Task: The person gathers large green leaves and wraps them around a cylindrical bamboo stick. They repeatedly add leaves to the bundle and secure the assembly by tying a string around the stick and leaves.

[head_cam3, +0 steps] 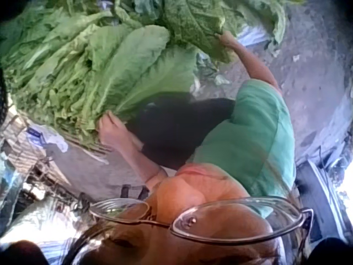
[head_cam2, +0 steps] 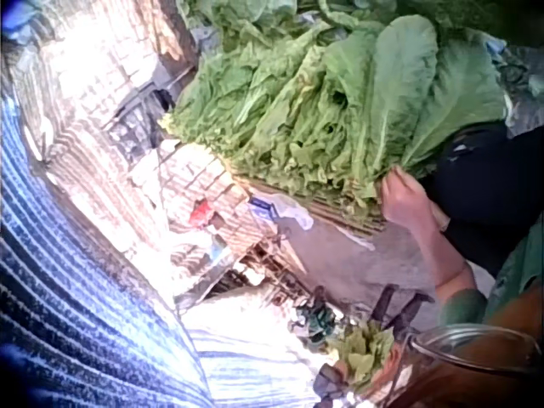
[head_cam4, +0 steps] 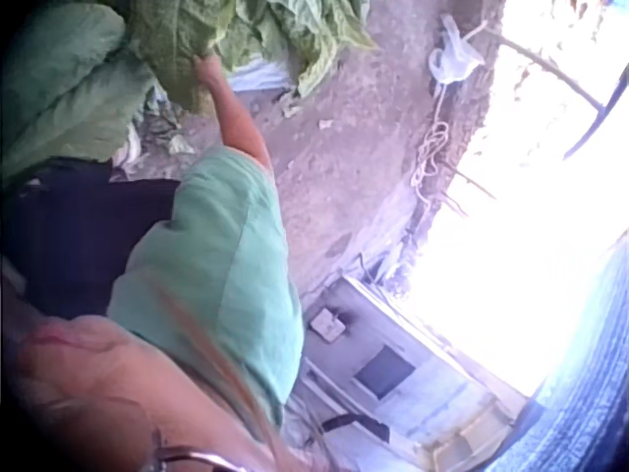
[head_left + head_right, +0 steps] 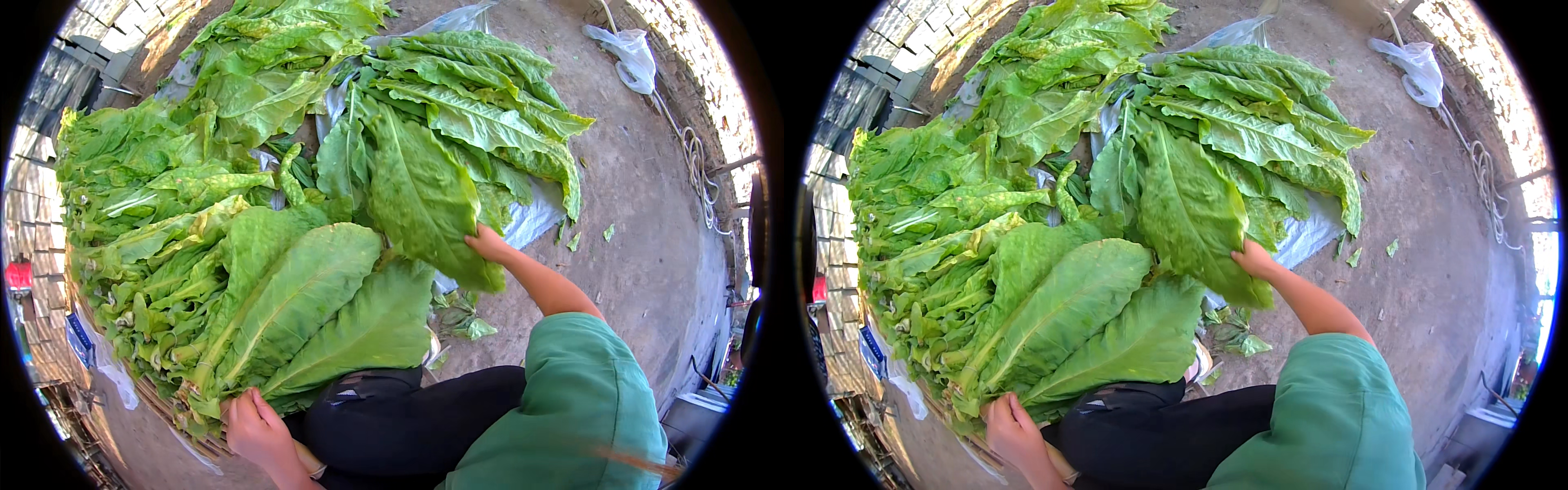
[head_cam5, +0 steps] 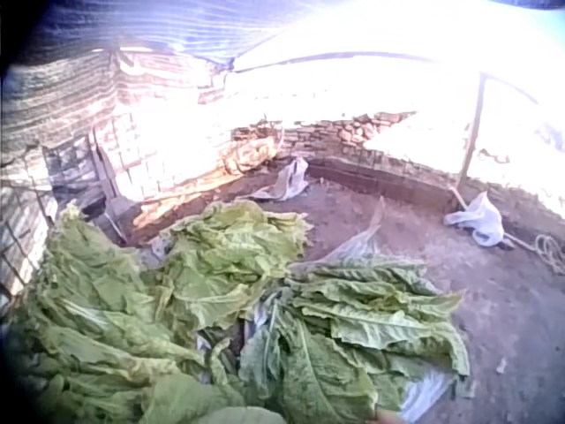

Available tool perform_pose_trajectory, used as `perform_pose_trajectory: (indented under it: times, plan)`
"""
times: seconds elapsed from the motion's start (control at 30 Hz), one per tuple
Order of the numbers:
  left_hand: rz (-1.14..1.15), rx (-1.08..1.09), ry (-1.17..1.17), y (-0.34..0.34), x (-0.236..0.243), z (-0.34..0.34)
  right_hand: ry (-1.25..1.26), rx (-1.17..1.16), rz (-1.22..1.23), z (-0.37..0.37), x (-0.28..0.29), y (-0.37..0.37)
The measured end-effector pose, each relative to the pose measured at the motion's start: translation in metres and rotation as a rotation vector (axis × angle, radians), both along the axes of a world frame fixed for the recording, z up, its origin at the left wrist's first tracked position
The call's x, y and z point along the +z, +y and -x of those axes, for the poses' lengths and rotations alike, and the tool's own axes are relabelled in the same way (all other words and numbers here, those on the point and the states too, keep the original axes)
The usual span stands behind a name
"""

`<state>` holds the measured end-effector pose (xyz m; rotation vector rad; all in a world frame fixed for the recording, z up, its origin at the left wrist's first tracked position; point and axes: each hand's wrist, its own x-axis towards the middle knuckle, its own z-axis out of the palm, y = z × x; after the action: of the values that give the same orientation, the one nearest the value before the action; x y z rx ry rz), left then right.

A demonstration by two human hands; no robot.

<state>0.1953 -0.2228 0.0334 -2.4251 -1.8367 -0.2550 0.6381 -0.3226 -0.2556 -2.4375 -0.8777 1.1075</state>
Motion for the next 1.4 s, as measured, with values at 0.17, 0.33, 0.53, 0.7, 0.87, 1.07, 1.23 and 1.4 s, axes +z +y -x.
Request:
perform_pose_trajectory:
  times: [0.17,0.33,0.53,0.7,0.87,1.07,1.23,1.4]
  plan:
    - [-0.009,-0.003,0.002,0.002,-0.001,-0.004,-0.080,0.122,0.397,0.007,-0.012,-0.149]
    - [-0.011,-0.016,-0.007,0.004,-0.008,0.000,-0.268,0.161,0.438,0.020,0.021,-0.088]
    - [0.025,0.025,0.027,0.002,-0.005,-0.001,-0.366,-0.189,-0.096,-0.003,-0.043,0.077]
    - [0.020,0.017,0.040,0.004,-0.005,-0.001,-0.349,-0.265,0.319,0.015,-0.044,0.134]
    - [0.082,0.054,0.061,0.002,0.009,-0.009,-0.611,-0.040,0.266,0.026,-0.068,0.119]
    - [0.113,0.024,0.012,0.006,0.009,-0.010,-0.656,-0.051,-0.262,0.009,-0.062,0.129]
    - [0.129,0.044,0.023,0.003,0.009,-0.010,-0.417,0.077,0.018,0.033,-0.073,0.164]
    - [0.055,0.024,-0.037,0.004,-0.001,-0.006,-0.568,0.174,-0.108,0.049,-0.072,0.162]
